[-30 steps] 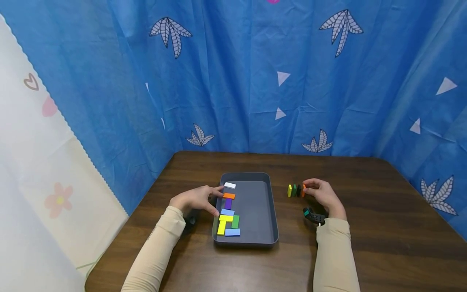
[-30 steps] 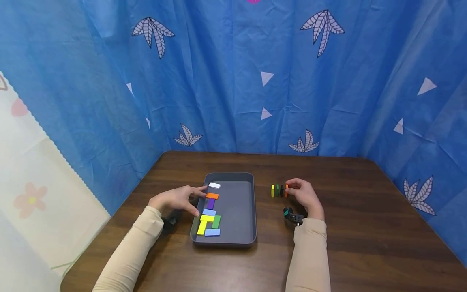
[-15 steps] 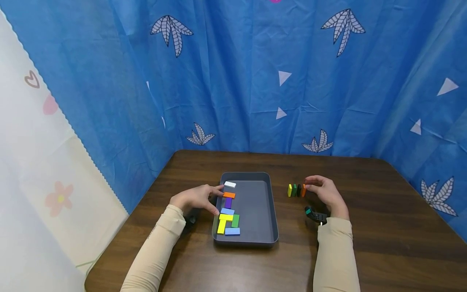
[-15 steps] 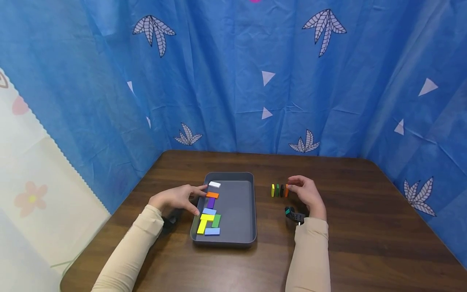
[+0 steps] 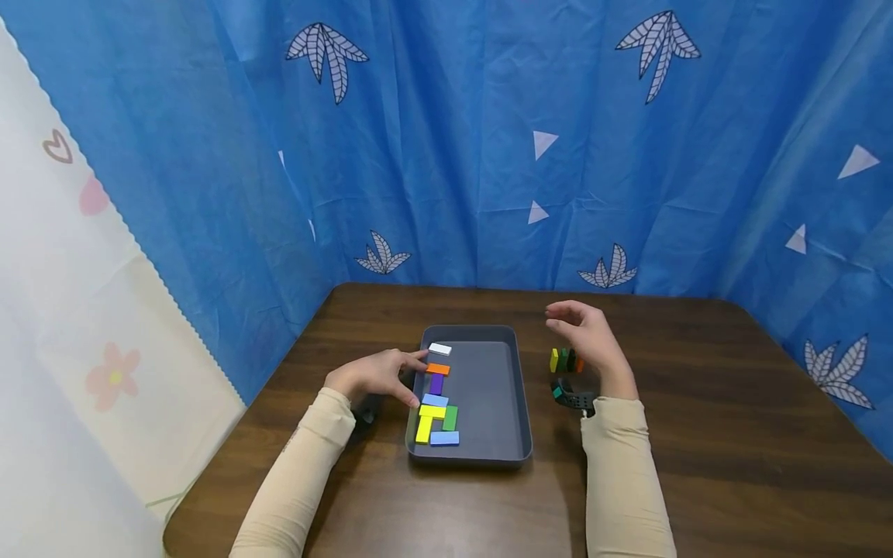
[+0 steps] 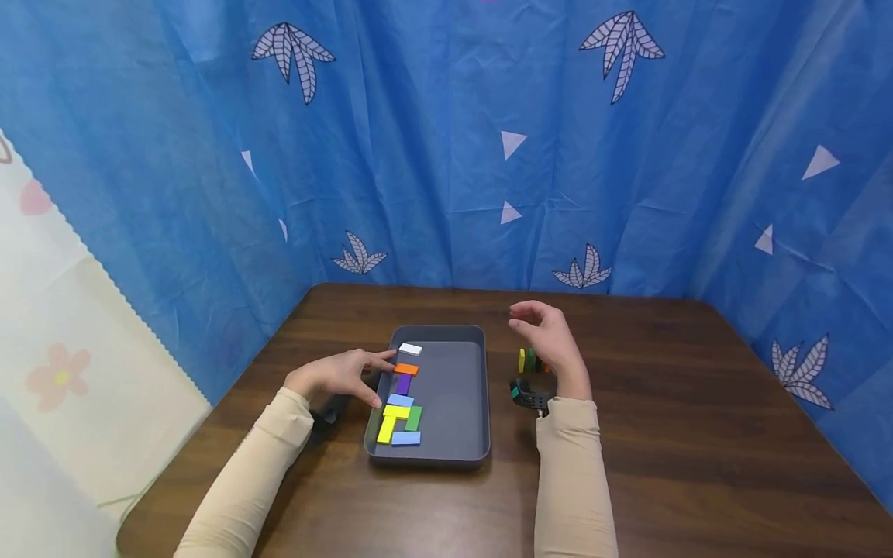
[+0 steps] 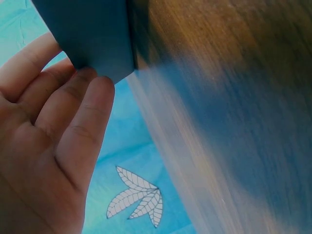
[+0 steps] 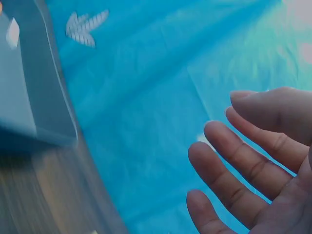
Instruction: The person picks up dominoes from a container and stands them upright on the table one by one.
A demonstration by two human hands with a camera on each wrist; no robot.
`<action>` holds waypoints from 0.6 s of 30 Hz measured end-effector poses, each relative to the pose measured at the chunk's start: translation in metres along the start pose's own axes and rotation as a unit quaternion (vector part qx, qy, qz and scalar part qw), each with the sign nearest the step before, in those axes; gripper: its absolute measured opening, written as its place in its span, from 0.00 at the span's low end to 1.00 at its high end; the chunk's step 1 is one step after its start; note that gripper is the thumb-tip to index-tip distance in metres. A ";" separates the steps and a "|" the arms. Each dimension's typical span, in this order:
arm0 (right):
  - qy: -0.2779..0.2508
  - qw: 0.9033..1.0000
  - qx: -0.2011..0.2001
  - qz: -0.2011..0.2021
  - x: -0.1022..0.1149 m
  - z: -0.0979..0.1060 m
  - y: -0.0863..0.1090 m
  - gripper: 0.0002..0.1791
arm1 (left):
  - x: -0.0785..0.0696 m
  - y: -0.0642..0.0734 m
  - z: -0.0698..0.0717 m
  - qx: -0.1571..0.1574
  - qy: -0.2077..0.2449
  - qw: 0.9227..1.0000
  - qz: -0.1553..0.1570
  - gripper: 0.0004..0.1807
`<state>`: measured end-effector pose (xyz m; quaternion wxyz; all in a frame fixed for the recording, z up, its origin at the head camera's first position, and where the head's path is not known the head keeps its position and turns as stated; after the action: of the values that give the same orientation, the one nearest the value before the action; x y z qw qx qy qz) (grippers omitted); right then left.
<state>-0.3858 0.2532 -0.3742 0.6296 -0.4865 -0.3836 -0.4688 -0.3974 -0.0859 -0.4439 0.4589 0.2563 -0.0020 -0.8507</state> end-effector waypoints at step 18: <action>-0.045 0.991 0.122 0.008 0.028 -0.098 -0.026 0.18 | -0.001 0.003 0.001 -0.005 0.012 1.000 0.000 0.41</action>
<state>-0.4013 0.1496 -0.3644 0.6703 -0.4296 -0.4620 -0.3909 -0.3953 -0.0868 -0.4424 0.4599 0.2641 0.0074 -0.8478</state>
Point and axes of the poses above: each hand's wrist, its own y-axis away from the middle knuckle, its own z-axis out of the back of the hand, x = y × z, the point moved 7 cm from there along -y, towards the middle knuckle, and after that the axes turned 14 degrees about -y, right-handed, at the moved point
